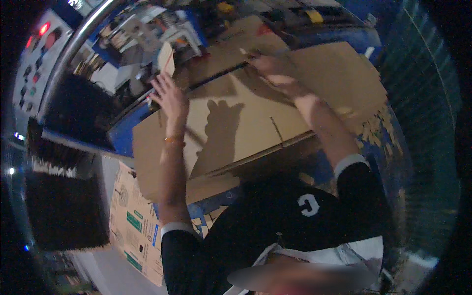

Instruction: The person repeatedly folds flat cardboard sheets into box shapes using a blue folding machine. They align each sheet, press the flaps, and feed the sheet through the machine to form a box. The process is repeated continuously with multiple sheets.

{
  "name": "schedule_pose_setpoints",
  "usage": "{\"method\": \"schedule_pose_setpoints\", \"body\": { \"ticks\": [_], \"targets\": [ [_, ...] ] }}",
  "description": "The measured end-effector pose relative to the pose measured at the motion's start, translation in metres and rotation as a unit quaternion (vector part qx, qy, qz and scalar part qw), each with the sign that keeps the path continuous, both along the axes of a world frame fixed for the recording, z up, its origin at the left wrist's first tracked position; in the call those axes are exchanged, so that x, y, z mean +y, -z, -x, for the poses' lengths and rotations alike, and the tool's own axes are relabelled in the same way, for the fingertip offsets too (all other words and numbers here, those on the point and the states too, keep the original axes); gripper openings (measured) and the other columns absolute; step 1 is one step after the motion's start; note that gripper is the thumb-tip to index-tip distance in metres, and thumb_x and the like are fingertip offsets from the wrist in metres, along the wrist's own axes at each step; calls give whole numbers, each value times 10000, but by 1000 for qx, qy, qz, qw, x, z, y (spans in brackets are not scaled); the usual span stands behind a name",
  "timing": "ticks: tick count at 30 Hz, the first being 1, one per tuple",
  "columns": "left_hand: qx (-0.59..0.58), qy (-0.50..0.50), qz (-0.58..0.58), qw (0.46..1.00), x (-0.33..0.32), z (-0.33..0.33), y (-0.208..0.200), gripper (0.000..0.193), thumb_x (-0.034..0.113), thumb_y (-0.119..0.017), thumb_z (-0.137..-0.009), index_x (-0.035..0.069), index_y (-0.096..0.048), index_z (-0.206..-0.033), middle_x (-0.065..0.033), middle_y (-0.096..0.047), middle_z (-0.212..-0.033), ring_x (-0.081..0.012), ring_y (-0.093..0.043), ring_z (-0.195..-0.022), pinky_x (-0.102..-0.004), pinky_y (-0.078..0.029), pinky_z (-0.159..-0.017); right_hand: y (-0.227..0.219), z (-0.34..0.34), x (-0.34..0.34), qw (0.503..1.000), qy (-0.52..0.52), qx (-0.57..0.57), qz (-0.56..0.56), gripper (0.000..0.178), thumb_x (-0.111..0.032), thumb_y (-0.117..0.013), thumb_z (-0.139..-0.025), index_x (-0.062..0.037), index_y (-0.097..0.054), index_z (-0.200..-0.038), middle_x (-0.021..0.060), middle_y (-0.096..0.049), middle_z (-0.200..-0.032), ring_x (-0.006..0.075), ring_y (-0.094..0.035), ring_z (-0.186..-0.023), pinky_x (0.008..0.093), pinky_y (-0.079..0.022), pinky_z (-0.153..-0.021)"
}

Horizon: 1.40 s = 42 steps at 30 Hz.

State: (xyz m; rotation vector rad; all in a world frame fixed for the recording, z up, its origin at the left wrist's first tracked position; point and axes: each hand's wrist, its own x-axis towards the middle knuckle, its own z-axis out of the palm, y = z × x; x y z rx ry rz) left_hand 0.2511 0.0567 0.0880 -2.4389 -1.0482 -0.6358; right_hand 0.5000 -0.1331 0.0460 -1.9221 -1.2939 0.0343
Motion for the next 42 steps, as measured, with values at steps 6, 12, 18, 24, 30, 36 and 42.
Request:
{"method": "schedule_pose_setpoints", "body": {
  "ticks": [6, 12, 18, 24, 30, 36, 42],
  "targets": [
    [-252, 181, -96, 946, -10, 94, 12, 756, 315, -650, -833, -54, -282, -1381, -270, -383, -1364, -396, -383, -1254, -488, -328, -1034, -9, -9, -48, 990, 43, -115, 65, 490, -467, -489, -900, -97, -566, -1212, 186, -574, -1198, 375, -514, -1119, 430, -392, -979],
    [-491, -235, 110, 832, -39, 257, 78, 866, 580, -563, -830, -142, -343, -1255, -379, -472, -1138, -440, -579, -984, -532, -512, -735, -3, 19, -249, 833, 543, 81, -66, 573, -420, -655, -768, -47, -568, -1195, 215, -588, -1150, 379, -554, -1080, 451, -452, -889],
    [-276, -325, 195, 883, -43, 264, 95, 992, 655, -508, -805, -108, -237, -1378, -428, -408, -1167, -497, -499, -1085, -561, -453, -875, 49, 10, -291, 765, 606, -9, 217, 715, -341, -645, -760, -125, -377, -1388, 223, -228, -1473, 425, -171, -1373, 546, -218, -1083],
    [-355, -226, 167, 892, -39, 268, 68, 923, 616, -487, -836, -30, -209, -1434, -404, -324, -1316, -489, -409, -1211, -503, -412, -968, 9, -73, -302, 699, 667, -149, 211, 584, -339, -602, -796, -146, -460, -1329, 143, -369, -1414, 382, -282, -1337, 604, -267, -1029],
    [-482, -124, 243, 833, -43, 269, 52, 705, 252, -488, -923, 5, -94, -1454, -297, -193, -1457, -396, -397, -1257, -459, -412, -997, -3, -171, -328, 756, 590, -74, 274, 347, -339, -592, -824, -186, -645, -1131, 87, -584, -1198, 286, -531, -1143, 516, -446, -904],
    [-619, -102, 231, 744, -29, 271, 58, 763, 107, -521, -888, 27, -19, -1458, -255, -235, -1452, -353, -441, -1221, -440, -445, -973, 16, -217, -344, 734, 659, -20, 165, 314, -393, -579, -832, -149, -710, -980, 116, -686, -975, 307, -651, -929, 408, -513, -814],
    [-545, -154, 230, 792, -35, 275, 44, 773, 134, -531, -867, -5, -35, -1442, -238, -383, -1373, -326, -517, -1132, -438, -489, -881, 24, -226, -435, 670, 696, -27, 257, 595, -541, -637, -767, 0, -661, -1013, 212, -625, -1085, 334, -615, -1023, 399, -483, -880]
  ]
}}
